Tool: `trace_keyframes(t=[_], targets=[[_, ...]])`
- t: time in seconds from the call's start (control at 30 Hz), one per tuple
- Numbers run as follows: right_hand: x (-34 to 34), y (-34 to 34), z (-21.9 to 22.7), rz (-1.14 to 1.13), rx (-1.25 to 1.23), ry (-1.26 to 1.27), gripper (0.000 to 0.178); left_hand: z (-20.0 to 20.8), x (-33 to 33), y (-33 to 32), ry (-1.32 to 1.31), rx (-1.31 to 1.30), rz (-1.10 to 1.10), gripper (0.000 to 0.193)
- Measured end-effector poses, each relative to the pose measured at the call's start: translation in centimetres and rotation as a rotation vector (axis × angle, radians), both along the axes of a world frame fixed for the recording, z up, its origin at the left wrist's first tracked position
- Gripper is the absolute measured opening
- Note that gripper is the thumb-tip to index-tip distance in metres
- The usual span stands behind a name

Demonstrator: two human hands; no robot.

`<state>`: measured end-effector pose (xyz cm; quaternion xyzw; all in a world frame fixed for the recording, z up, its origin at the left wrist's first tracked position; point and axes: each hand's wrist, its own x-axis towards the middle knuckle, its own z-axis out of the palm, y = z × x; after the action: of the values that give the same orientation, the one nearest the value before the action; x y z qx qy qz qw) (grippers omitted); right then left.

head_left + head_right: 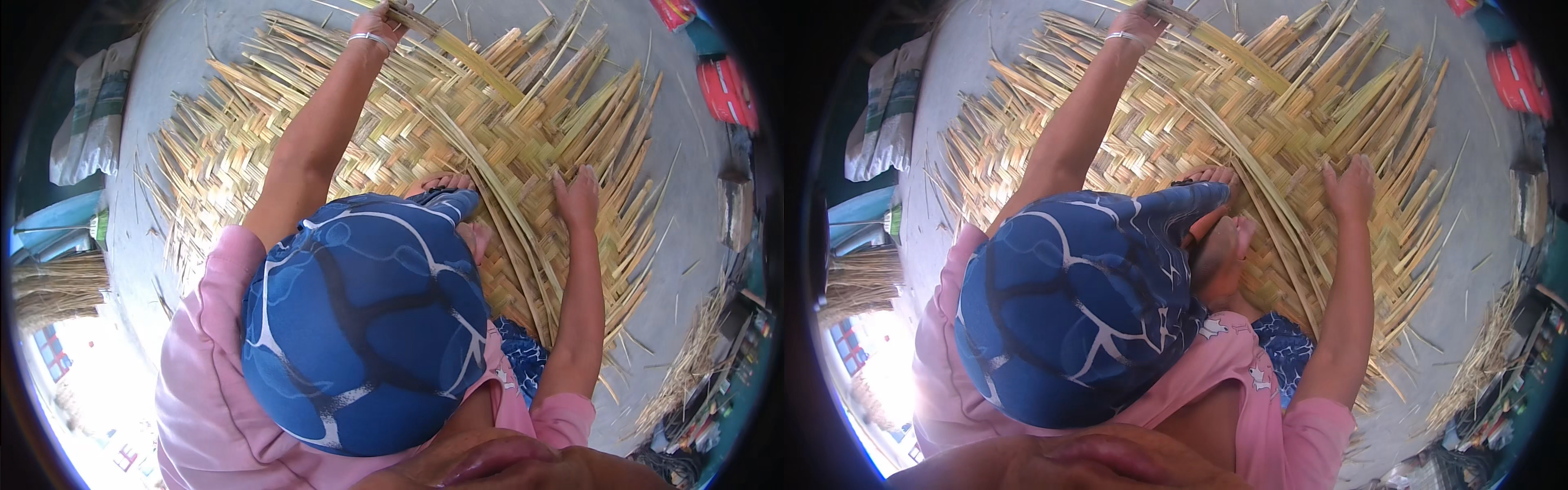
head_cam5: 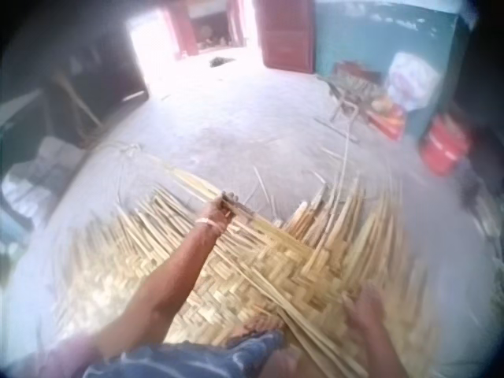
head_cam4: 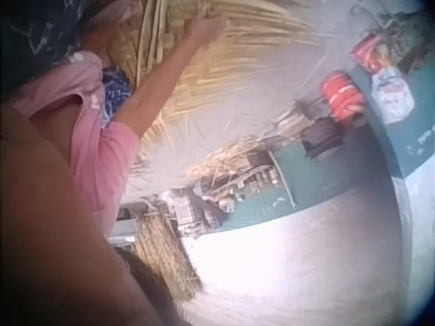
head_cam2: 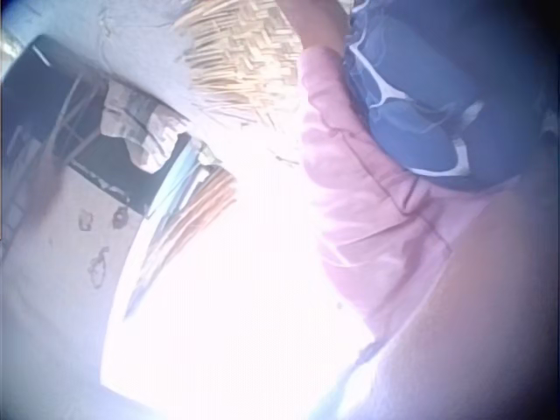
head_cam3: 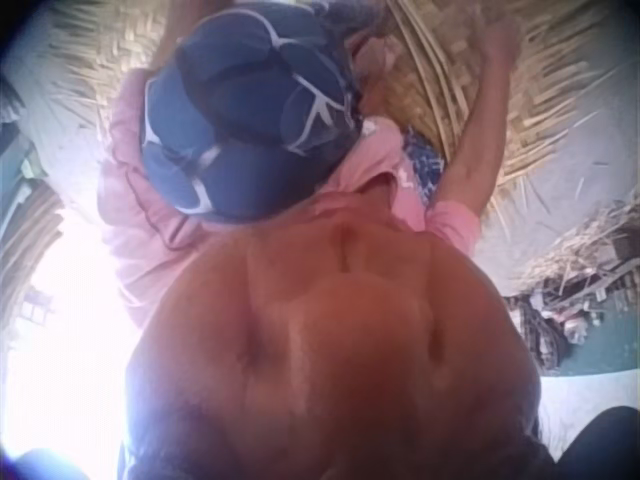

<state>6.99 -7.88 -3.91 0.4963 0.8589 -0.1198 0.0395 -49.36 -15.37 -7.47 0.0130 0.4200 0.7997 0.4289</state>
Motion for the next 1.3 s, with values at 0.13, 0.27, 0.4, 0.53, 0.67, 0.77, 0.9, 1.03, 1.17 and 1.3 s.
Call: trace_keyframes(t=[0.13,0.27,0.4,0.53,0.67,0.77,0.9,1.03,1.17,1.3], targets=[[0.5,0.6,0.8,-0.079,-0.054,0.019,0.082,3.7,2.4,0.4,-0.047,-0.006,0.045,0.023],[-1.2,1.3,1.4,-0.156,0.014,0.179,0.075,5.3,2.3,-0.2,0.062,0.045,0.002,0.019],[-7.9,1.0,5.8,-0.011,0.144,0.357,0.063,7.7,3.2,-2.7,0.186,-0.010,-0.063,0.013],[-17.7,-0.1,12.1,0.366,0.163,0.546,0.057,11.2,7.2,-3.9,0.297,0.020,-0.094,0.010],[-27.1,-2.2,16.8,0.621,0.141,0.724,0.053,16.5,10.4,-6.5,0.491,0.014,-0.178,0.020],[-30.8,-2.4,18.7,0.672,-0.156,0.584,0.050,20.4,12.5,-9.2,0.664,-0.043,-0.197,0.028],[-32.2,-2.5,18.5,0.682,-0.348,0.300,0.047,21.1,11.1,-11.4,0.942,-0.431,-0.383,0.035],[-32.9,-3.6,18.8,0.657,-0.453,0.224,0.043,24.4,11.7,-14.2,1.468,-0.529,-0.553,0.032],[-33.2,-4.1,17.9,0.665,-0.228,0.192,0.038,25.5,9.9,-11.5,2.491,-0.202,-0.127,0.018],[-33.2,-5.1,18.3,0.685,-0.163,0.124,0.036,24.7,7.0,-10.0,2.495,-0.611,-0.793,0.020]])
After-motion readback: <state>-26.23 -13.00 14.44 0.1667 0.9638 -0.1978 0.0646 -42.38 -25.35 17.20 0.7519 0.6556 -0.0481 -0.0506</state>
